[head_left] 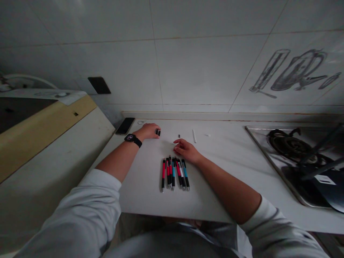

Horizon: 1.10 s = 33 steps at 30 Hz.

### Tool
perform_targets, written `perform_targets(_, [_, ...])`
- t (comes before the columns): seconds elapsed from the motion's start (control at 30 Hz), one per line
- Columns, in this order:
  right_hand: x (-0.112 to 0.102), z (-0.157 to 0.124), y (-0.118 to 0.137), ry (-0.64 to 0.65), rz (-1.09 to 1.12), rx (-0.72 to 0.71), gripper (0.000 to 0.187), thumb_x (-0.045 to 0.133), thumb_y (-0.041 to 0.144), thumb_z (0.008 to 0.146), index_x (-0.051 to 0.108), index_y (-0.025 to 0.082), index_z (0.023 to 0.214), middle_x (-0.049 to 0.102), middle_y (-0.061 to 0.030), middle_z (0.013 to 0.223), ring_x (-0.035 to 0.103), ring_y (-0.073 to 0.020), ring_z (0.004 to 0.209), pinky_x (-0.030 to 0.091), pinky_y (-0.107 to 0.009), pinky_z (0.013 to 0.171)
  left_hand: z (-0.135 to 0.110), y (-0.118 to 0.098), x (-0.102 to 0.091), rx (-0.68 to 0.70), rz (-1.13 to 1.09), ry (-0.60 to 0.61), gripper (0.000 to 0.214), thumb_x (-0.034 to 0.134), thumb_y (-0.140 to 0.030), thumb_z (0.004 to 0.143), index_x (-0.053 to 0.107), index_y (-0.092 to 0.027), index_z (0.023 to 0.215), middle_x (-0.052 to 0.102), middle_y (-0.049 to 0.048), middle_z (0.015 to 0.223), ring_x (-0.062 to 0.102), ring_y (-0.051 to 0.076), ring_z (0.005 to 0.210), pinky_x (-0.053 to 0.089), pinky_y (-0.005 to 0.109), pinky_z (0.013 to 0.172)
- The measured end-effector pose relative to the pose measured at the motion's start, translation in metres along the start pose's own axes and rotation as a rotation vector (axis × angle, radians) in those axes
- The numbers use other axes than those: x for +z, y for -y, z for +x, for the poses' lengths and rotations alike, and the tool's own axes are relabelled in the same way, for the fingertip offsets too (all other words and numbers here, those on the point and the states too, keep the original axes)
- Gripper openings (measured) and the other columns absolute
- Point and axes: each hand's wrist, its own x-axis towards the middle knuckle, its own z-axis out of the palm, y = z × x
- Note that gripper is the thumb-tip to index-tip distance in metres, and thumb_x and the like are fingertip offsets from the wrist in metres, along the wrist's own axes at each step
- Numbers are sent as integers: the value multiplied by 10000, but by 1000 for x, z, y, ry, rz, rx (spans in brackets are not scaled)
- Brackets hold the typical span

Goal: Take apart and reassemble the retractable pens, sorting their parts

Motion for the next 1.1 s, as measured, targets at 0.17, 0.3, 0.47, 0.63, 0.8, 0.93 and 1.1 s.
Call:
perform_targets(0.17, [-1, -1, 2, -1, -26, 6, 377, 729, 415, 814, 574, 248, 1115, 670, 25, 813, 628, -139, 715, 523, -298, 720, 3, 3, 3, 58, -51, 14, 471, 800, -337, 733, 743, -281, 1197, 737, 47, 1242, 679, 238, 1129, 503, 301, 992])
perform_targets(0.3, [-1, 0, 1, 8, -19, 14, 378, 730, 403, 810, 575, 243, 1115, 666, 26, 807, 628, -137, 715, 522, -292, 720, 4, 6, 5, 67, -69, 22, 458, 788, -305, 727, 748, -257, 1181, 743, 54, 1218, 683, 237, 1120, 508, 296, 994])
perform_targets(0.47, [-1, 0, 1, 12, -9, 2, 371, 738, 392, 812, 578, 239, 1109, 674, 26, 810, 624, -131, 701, 528, -293, 716, 1, 6, 3, 70, -62, 27, 439, 761, -272, 737, 741, -234, 1174, 731, 77, 1228, 681, 240, 1117, 510, 301, 1002])
perform_targets(0.63, [-1, 0, 1, 10, -25, 8, 366, 734, 412, 815, 577, 245, 1100, 674, 24, 815, 626, -137, 709, 522, -298, 718, -1, 5, 1, 80, -84, 32, 495, 741, -251, 737, 707, -226, 1230, 710, 80, 1272, 665, 239, 1158, 500, 303, 1030])
perform_targets(0.8, [-2, 0, -1, 17, -46, 0, 351, 712, 406, 826, 580, 239, 1105, 668, 24, 818, 621, -136, 709, 515, -297, 722, 2, 5, 1, 119, -113, 50, 540, 737, -223, 723, 703, -243, 1261, 709, 63, 1299, 662, 238, 1180, 495, 302, 1047])
perform_targets(0.93, [-2, 0, -2, 21, -54, -11, 346, 703, 404, 836, 586, 237, 1115, 668, 24, 816, 619, -136, 711, 518, -296, 723, 2, 9, 1, 127, -112, 27, 539, 725, -214, 729, 704, -229, 1268, 708, 70, 1312, 657, 241, 1198, 486, 307, 1061])
perform_targets(1.1, [-2, 1, -2, 21, -63, -20, 319, 696, 394, 844, 595, 235, 1101, 669, 25, 807, 617, -131, 699, 516, -292, 718, -1, 15, 1, 122, -95, 34, 544, 715, -198, 729, 702, -225, 1272, 711, 71, 1309, 664, 228, 1187, 491, 302, 1051])
